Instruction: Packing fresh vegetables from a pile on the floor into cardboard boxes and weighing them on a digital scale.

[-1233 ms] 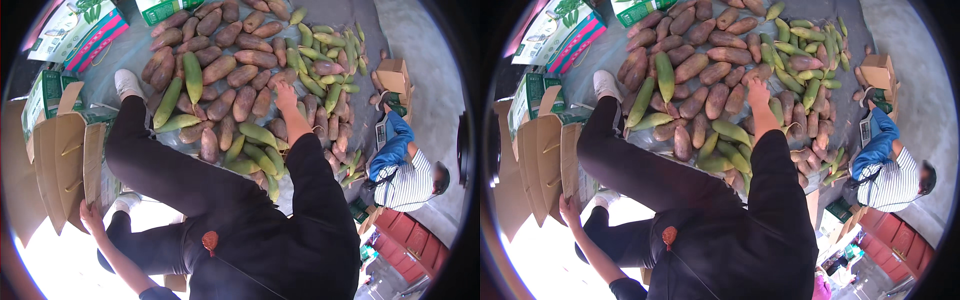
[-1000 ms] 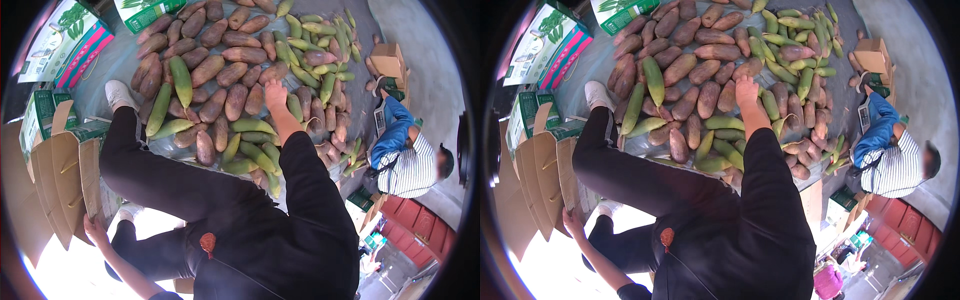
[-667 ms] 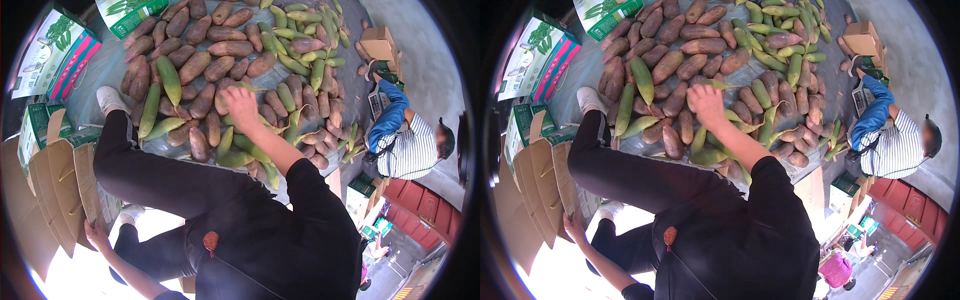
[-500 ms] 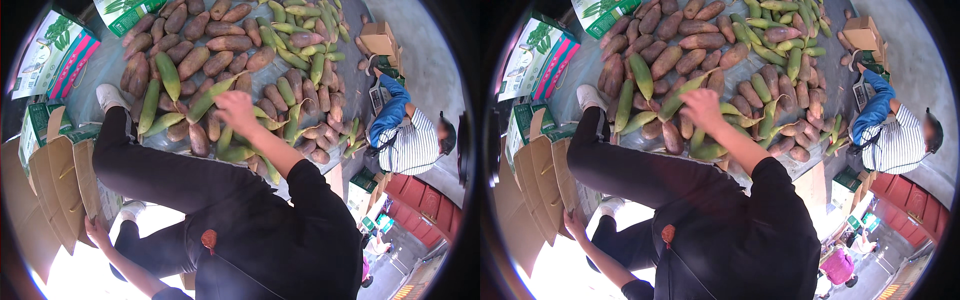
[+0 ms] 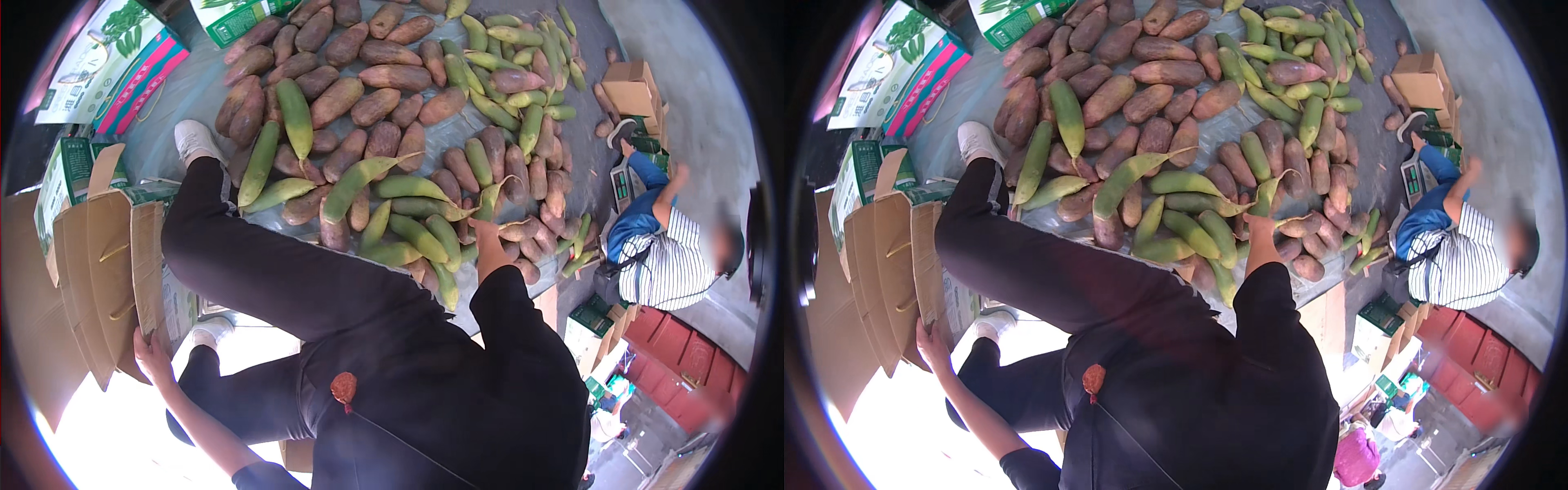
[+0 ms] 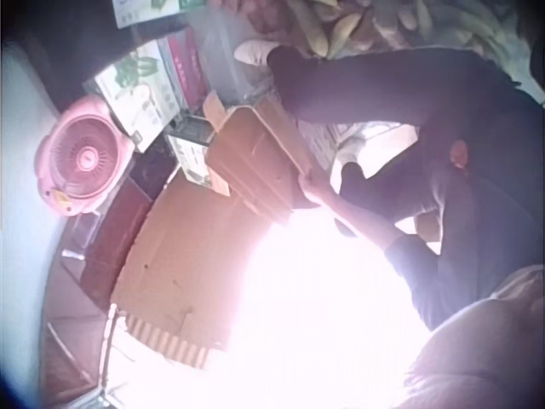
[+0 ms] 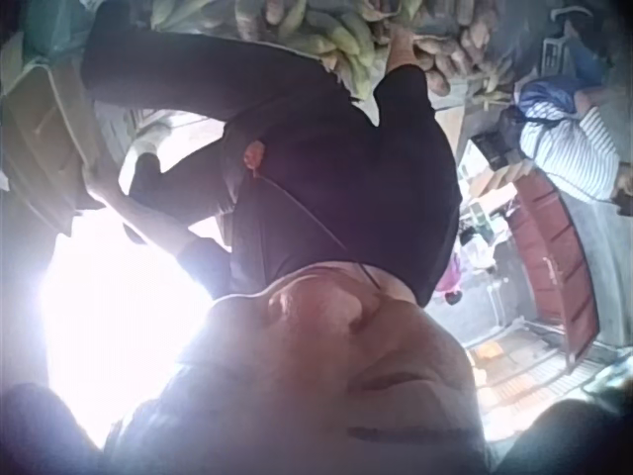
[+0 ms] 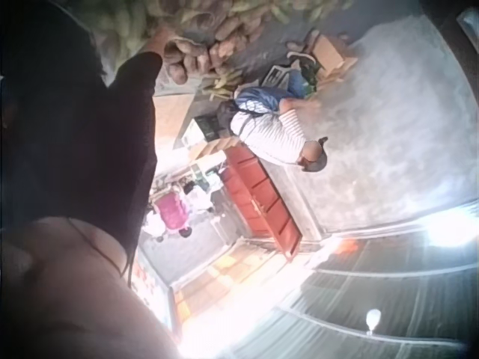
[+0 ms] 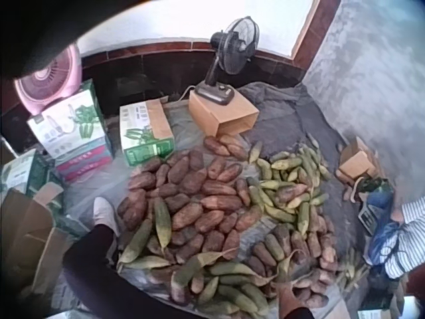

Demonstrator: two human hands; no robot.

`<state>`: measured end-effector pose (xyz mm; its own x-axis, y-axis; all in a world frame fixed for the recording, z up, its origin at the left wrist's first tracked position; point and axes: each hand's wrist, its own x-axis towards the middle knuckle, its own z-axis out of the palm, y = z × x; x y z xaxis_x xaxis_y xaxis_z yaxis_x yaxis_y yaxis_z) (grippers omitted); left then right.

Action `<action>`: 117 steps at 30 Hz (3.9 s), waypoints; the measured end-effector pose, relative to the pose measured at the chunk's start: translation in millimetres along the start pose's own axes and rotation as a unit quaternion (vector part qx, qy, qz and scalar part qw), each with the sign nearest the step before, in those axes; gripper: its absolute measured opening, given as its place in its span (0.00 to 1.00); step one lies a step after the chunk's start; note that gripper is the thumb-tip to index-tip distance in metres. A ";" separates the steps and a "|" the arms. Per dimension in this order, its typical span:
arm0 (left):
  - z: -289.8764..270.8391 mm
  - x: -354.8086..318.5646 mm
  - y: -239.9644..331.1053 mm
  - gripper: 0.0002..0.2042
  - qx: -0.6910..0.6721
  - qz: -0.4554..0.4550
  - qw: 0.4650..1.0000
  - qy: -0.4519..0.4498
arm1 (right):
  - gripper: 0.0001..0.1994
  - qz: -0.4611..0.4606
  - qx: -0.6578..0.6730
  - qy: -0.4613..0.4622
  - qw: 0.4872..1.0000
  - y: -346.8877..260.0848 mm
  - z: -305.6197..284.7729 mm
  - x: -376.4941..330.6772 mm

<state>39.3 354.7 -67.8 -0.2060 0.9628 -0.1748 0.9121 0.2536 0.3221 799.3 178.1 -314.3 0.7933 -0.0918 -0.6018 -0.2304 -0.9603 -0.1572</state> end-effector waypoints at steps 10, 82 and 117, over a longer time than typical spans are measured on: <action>-11.3 -13.3 2.5 0.14 -0.035 -0.031 0.998 0.045 | 0.16 0.094 0.324 -0.278 0.899 -39.7 -19.2 -54.8; -21.7 -11.8 36.8 0.06 0.106 0.041 0.989 0.091 | 0.36 -0.806 -0.561 -0.182 0.045 -303.6 203.3 -732.9; -10.1 -10.6 16.2 0.10 0.065 0.046 0.994 0.076 | 0.17 -0.417 -0.430 -0.045 0.799 -140.3 40.3 -83.2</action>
<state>52.6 349.6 -51.4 -0.1612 0.9869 -0.0051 0.9655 0.1588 0.2064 742.9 331.1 -273.7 0.4158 0.6569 -0.6290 0.8610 -0.5070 0.0397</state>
